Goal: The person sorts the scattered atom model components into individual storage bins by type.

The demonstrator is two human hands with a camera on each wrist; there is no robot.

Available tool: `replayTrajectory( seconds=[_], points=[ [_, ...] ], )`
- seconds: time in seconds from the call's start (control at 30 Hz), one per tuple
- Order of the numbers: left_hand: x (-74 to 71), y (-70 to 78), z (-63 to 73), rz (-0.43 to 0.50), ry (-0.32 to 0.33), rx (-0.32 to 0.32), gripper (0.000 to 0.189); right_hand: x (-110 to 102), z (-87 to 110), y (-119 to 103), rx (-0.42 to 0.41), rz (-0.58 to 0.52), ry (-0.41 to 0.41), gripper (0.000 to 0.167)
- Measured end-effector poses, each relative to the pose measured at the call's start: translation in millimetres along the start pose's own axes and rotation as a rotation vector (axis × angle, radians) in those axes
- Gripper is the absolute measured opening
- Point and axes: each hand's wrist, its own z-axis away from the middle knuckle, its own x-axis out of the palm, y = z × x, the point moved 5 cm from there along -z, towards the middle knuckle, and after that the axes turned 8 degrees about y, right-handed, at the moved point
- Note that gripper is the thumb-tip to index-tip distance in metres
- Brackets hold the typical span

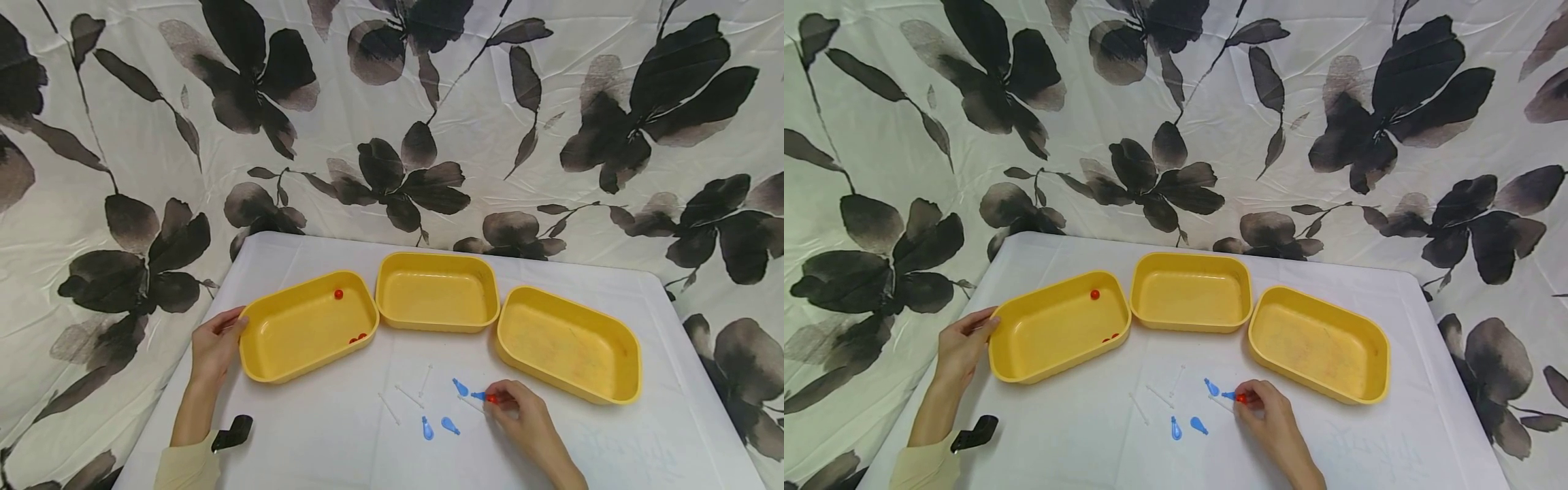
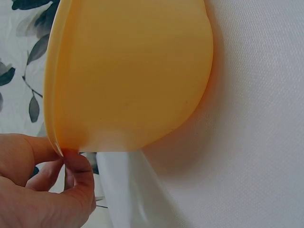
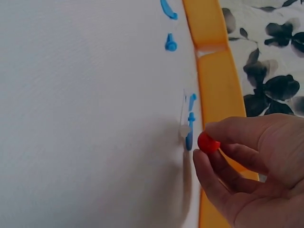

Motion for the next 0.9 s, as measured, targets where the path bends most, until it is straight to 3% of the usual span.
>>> replayTrajectory(
  seconds=[0.43,0.7,0.9],
  points=[
    [1.2,-0.9,-1.4,-0.012,0.002,-0.015,0.042,-3.0,-10.6,-13.6,-0.059,-0.033,0.054,0.025],
    [1.4,0.0,-1.9,-0.012,0.000,-0.015,0.042,-0.1,-18.9,-18.5,-0.030,-0.042,0.047,0.025],
    [0.7,-0.1,-1.1,-0.016,0.001,-0.015,0.042,1.0,-23.7,-26.6,-0.074,-0.061,0.061,0.025]
  ],
)
